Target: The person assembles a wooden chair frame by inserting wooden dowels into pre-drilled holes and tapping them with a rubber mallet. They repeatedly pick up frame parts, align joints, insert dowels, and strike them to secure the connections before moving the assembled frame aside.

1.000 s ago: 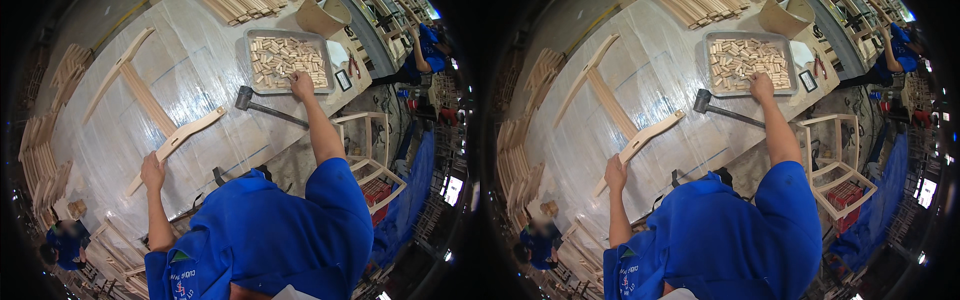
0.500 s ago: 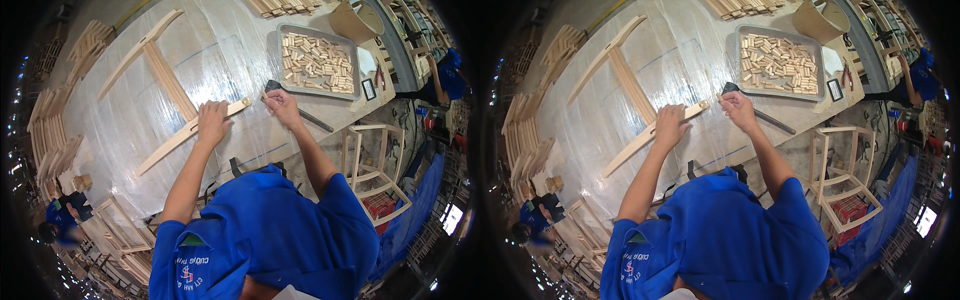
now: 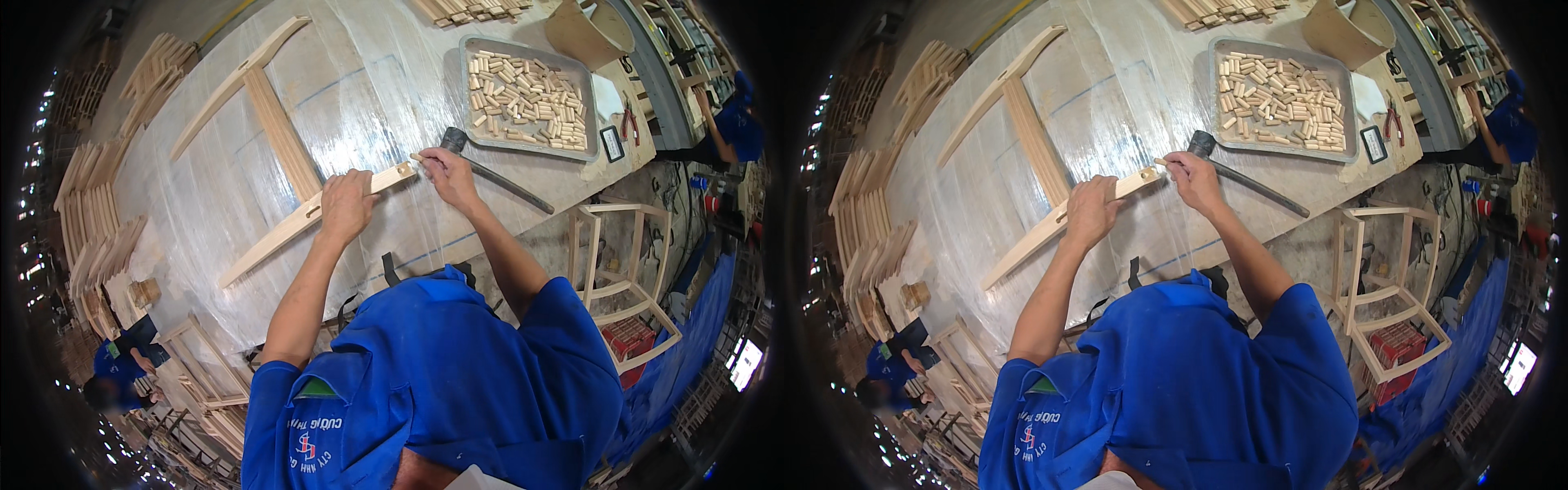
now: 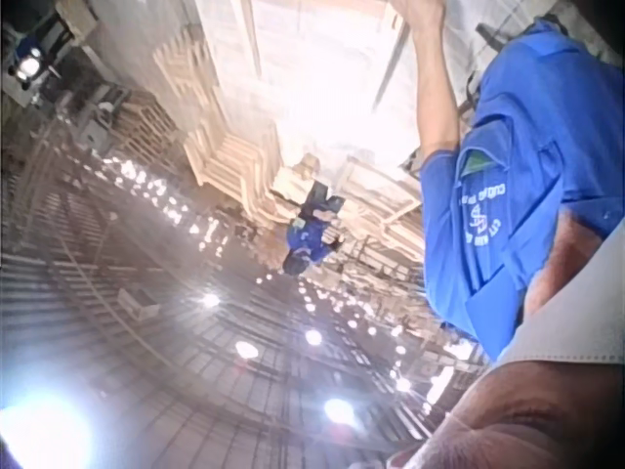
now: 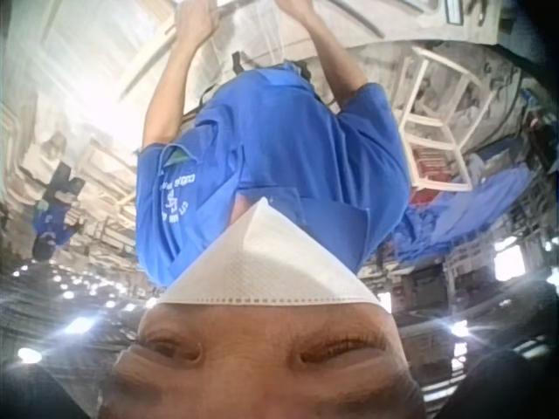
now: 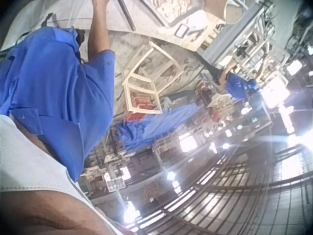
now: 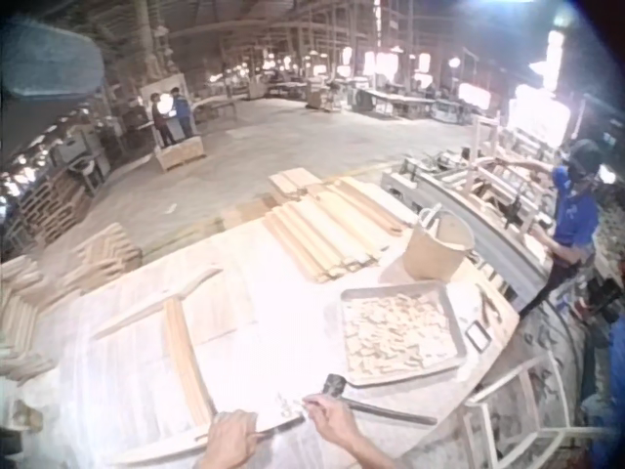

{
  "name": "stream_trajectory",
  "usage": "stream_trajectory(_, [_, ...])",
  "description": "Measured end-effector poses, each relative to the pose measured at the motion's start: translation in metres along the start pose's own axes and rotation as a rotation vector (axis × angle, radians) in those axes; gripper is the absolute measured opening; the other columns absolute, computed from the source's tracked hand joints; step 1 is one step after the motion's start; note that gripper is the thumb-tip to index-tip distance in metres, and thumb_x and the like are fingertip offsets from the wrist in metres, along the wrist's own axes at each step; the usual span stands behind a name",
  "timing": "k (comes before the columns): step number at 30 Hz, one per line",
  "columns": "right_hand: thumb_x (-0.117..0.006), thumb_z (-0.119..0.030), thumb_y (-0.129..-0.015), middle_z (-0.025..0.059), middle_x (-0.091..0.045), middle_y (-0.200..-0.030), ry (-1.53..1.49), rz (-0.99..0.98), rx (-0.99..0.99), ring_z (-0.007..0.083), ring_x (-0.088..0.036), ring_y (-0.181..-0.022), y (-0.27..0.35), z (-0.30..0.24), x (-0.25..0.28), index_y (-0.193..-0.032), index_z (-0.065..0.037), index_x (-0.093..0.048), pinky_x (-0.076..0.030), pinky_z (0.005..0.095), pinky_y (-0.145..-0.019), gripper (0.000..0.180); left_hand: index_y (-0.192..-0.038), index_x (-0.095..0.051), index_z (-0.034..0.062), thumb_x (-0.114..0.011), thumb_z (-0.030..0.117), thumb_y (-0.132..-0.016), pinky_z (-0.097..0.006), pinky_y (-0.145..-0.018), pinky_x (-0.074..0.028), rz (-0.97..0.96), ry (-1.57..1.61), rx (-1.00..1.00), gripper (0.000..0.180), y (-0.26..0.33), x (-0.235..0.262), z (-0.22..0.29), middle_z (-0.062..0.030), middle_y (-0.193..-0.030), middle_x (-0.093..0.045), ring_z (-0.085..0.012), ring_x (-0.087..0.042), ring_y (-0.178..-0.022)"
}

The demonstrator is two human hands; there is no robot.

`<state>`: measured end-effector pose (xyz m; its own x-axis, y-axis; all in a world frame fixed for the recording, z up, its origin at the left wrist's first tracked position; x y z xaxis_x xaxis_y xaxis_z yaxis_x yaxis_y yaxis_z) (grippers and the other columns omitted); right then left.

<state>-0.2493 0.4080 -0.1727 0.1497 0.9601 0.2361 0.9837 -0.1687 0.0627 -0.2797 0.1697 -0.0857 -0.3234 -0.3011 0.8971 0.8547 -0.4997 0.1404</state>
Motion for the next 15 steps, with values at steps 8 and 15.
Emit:
stream_trajectory(8, [-0.065,-0.009,-0.099,0.0143,-0.077,-0.1,0.031,-0.071,0.011,0.023,-0.072,-0.079,0.003,-0.006,-0.002,-0.116,-0.002,-0.075,-0.057,0.0325,-0.074,0.021,-0.123,-0.069,0.0025,-0.08,0.016,-0.085,-0.047,-0.1,-0.046,0.017,0.011,0.012,0.041,0.005,0.003,0.0,-0.0161,-0.112,-0.069,-0.0374,-0.063,-0.107])
stream_trajectory(15, [-0.065,-0.009,-0.099,0.0139,-0.077,-0.098,0.021,-0.059,0.01,0.0208,-0.074,-0.079,0.007,0.001,-0.005,-0.114,-0.002,-0.076,-0.057,0.0324,-0.073,0.02,-0.124,-0.069,0.003,-0.08,0.017,-0.086,-0.047,-0.104,-0.045,0.026,0.004,-0.002,0.042,0.005,0.001,-0.002,-0.0159,-0.113,-0.069,-0.0358,-0.064,-0.109])
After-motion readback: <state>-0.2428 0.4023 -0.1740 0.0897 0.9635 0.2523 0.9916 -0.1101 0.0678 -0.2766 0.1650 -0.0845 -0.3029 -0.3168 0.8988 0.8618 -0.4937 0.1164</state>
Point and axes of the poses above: each hand's wrist, its own y-axis away from the middle knuckle, its own x-axis out of the back of the hand, z = x × y, the point moved 2 cm from there along -y, towards the middle knuckle
